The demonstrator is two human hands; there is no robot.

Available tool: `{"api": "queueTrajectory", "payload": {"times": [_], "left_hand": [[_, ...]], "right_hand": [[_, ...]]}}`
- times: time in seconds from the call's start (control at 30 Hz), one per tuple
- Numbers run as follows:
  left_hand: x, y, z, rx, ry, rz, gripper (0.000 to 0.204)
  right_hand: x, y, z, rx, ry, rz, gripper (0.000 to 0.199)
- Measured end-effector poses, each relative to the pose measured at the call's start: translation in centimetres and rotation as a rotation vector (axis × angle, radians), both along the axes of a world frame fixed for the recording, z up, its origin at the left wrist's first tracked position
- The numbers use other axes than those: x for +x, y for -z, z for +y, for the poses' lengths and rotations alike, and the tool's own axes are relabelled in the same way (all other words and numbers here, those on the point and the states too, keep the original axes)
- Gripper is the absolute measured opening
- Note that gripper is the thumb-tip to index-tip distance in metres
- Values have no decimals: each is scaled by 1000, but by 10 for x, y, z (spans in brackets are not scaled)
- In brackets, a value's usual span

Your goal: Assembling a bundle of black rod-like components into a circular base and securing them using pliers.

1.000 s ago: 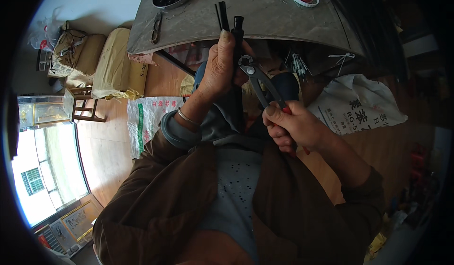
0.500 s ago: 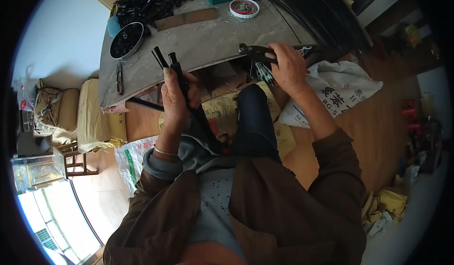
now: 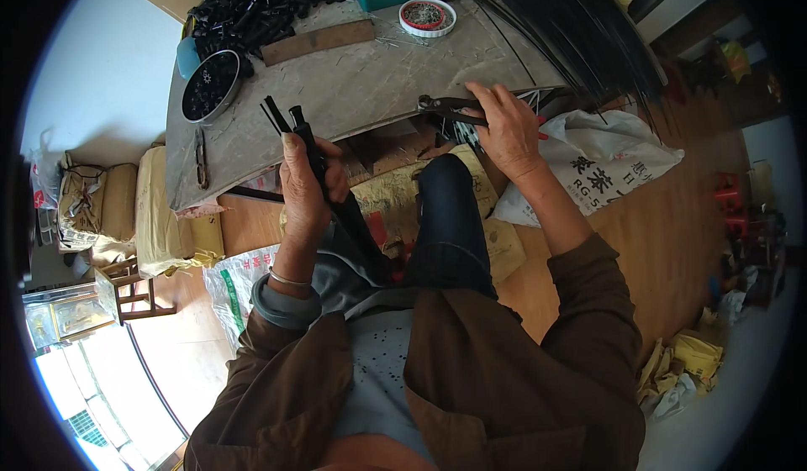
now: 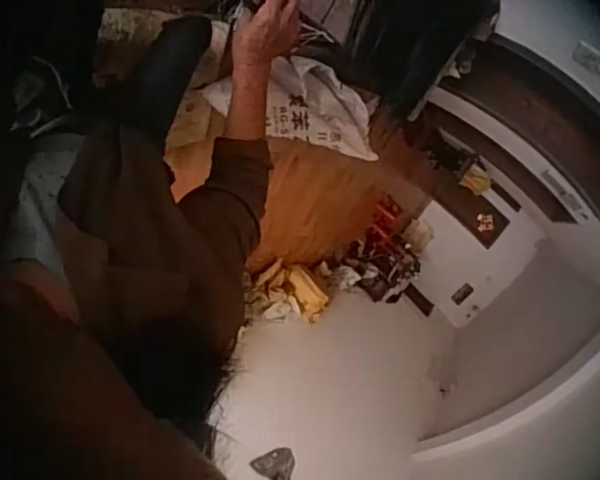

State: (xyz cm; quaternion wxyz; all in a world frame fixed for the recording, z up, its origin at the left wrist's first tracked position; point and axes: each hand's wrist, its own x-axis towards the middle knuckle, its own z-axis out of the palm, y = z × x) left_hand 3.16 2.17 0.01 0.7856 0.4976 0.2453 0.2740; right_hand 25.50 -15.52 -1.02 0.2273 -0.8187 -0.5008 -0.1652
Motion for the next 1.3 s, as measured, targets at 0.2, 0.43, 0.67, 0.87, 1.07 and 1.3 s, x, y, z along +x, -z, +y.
{"api": "queueTrajectory", "payload": {"times": [0.2, 0.43, 0.67, 0.87, 1.07, 1.3], "left_hand": [[5, 0, -1, 17, 11, 3, 65], [2, 1, -5, 18, 2, 5, 65], [-7, -3, -13, 35, -19, -30, 61], [-5, -4, -14, 71, -33, -47, 59], [-18, -15, -18, 115, -12, -54, 59], [-24, -21, -26, 179, -19, -97, 58]], "right_hand": [[-4, -8, 9, -33, 17, 15, 60], [-3, -8, 10, -103, 27, -24, 50], [-9, -11, 17, 68, -118, -141, 33], [-5, -7, 16, 87, -111, -111, 24], [-49, -13, 33, 157, -143, 509, 9], [-135, -48, 62, 242, -433, 1486, 19]]}}
